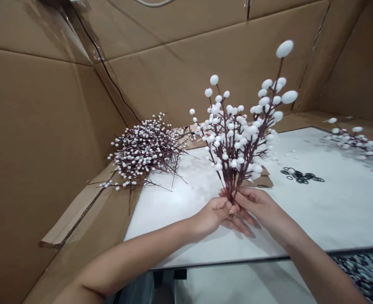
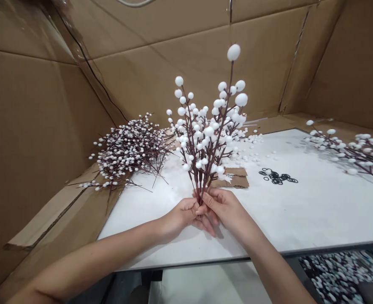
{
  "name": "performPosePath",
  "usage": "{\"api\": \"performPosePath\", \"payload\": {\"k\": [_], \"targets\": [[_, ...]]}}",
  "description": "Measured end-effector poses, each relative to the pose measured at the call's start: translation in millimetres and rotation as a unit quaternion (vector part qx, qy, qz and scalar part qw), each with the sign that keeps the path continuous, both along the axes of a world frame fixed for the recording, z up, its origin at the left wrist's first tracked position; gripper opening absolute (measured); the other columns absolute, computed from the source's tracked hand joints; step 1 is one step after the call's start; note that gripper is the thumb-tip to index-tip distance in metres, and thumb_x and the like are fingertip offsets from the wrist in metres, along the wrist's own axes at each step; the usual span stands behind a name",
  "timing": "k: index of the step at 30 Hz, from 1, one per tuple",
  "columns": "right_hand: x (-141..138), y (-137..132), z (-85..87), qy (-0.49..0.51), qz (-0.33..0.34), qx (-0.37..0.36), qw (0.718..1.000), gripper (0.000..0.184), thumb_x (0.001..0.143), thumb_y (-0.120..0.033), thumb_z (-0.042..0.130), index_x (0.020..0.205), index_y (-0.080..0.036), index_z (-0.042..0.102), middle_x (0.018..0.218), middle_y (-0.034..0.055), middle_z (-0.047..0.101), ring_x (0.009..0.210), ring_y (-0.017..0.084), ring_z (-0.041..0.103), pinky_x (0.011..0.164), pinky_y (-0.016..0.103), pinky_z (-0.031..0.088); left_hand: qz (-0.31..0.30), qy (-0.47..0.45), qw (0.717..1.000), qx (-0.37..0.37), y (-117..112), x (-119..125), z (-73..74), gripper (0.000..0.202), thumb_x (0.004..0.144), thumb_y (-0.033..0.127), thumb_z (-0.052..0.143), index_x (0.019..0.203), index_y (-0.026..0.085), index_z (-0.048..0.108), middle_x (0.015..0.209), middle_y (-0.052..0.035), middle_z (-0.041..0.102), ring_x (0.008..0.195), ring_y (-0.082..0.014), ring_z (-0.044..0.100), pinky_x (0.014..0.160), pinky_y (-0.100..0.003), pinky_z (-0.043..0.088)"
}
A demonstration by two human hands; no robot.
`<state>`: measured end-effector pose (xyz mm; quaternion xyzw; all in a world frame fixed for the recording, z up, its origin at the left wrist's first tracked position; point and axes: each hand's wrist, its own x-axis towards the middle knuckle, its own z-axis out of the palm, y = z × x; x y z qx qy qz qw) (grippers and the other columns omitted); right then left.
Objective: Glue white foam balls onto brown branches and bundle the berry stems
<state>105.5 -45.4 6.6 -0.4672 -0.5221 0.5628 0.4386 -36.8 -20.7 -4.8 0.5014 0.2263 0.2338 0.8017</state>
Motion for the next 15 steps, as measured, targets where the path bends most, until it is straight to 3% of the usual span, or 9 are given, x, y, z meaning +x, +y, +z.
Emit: {"api": "performPosePath", "payload": {"k": [3,7,10,15], "targets": [[3,-4,-2.1,-0.069,-0.076,0.044,0.994,0.052,0.074,-0.058,0.051,0.105,-0.016,0.057,0.087,0.0085,0.067,0.078,0.022,0.062,0.059,0.029,0.049,0.043,-0.037,0.998,-0.030,-3,1,6.4,0.031,0.063,0.031,0.069,0.054,0.016,0.043,0.069,-0.0049,0.056,0.081,-0.0203,0.058,0.077,-0.037,0.045],[2,-18,-6.9,-0.118,-0.173,0.133,0.969,0.043,0.081,-0.049,0.048,0.116,-0.024,0.046,0.111,0.0087,0.061,0.102,0.023,0.057,0.082,0.035,0.048,0.065,-0.093,0.988,-0.101,-6,0,18.1,0.015,0.055,0.007,0.061,0.056,0.015,0.048,0.079,-0.0054,0.054,0.087,-0.0196,0.051,0.077,-0.039,0.043],[-3,-27,-8.3,-0.181,-0.177,0.227,0.940,0.034,0.082,-0.040,0.051,0.112,-0.025,0.048,0.115,0.0079,0.058,0.107,0.023,0.054,0.091,0.039,0.044,0.084,-0.109,0.981,-0.137,-8,-1,25.2,0.015,0.051,0.001,0.056,0.058,0.014,0.052,0.079,-0.0027,0.052,0.079,-0.0144,0.049,0.072,-0.031,0.041],[-15,-29,-5.2,-0.235,-0.173,0.337,0.895,0.044,0.077,-0.029,0.058,0.118,-0.025,0.044,0.123,0.0058,0.053,0.113,0.023,0.049,0.091,0.038,0.046,0.081,-0.102,0.980,-0.150,-13,-1,32.0,0.017,0.049,0.000,0.054,0.059,0.013,0.054,0.079,-0.0032,0.054,0.080,-0.0131,0.049,0.069,-0.025,0.036]]}}
